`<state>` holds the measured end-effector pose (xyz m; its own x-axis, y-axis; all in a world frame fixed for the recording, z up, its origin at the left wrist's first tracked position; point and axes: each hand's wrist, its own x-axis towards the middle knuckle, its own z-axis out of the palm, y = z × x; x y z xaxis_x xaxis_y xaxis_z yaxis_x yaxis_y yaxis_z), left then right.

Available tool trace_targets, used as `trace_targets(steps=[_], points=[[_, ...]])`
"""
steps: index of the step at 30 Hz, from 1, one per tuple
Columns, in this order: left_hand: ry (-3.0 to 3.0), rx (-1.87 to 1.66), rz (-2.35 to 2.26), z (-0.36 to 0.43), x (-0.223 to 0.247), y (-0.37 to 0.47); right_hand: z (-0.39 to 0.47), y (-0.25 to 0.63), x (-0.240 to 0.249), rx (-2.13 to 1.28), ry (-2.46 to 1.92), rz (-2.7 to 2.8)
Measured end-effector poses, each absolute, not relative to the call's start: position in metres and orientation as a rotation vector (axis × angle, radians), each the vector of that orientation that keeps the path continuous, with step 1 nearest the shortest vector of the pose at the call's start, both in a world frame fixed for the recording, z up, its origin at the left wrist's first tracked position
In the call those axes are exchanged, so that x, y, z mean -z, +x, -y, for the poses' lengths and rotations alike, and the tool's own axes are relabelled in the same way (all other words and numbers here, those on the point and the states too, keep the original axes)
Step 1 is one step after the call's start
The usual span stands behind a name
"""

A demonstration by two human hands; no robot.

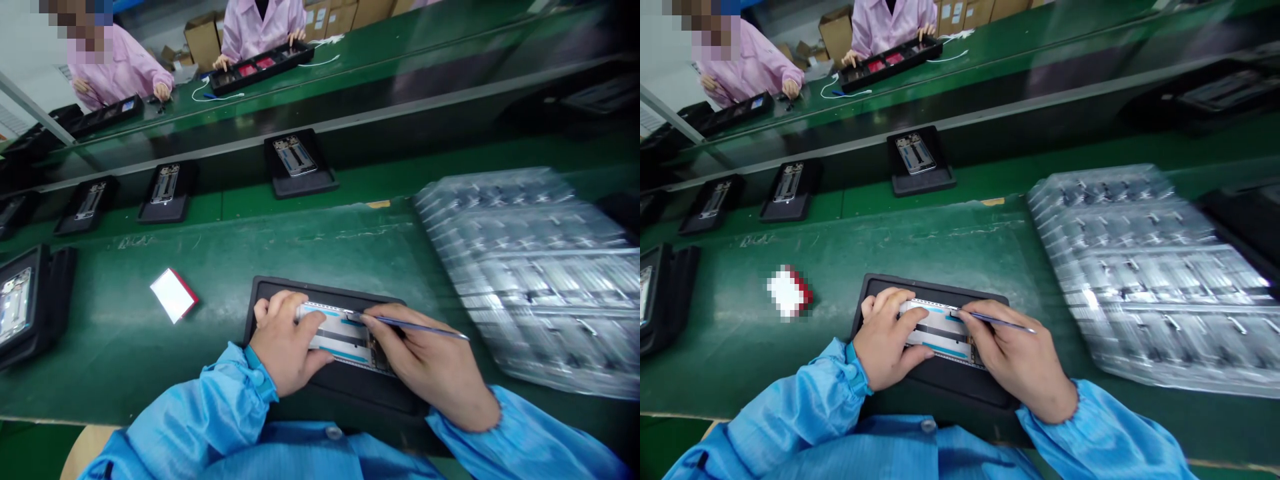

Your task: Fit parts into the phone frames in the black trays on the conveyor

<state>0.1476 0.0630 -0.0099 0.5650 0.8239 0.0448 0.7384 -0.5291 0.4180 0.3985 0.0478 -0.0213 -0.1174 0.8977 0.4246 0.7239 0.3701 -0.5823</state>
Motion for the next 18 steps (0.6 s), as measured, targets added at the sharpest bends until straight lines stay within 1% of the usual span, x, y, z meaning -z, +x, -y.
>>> trace_targets(steps=[12, 18], points=[[2.451, -0.327, -1.265, -0.0630, 0.0088, 0.1479, -0.0494, 0.3981, 0.0218, -0.278, -1.380, 1.910], [2.443, -0.341, -1.257, -0.0641, 0.0105, 0.1475, -0.0486, 0.3956, 0.0197, -0.250, -1.275, 1.981]])
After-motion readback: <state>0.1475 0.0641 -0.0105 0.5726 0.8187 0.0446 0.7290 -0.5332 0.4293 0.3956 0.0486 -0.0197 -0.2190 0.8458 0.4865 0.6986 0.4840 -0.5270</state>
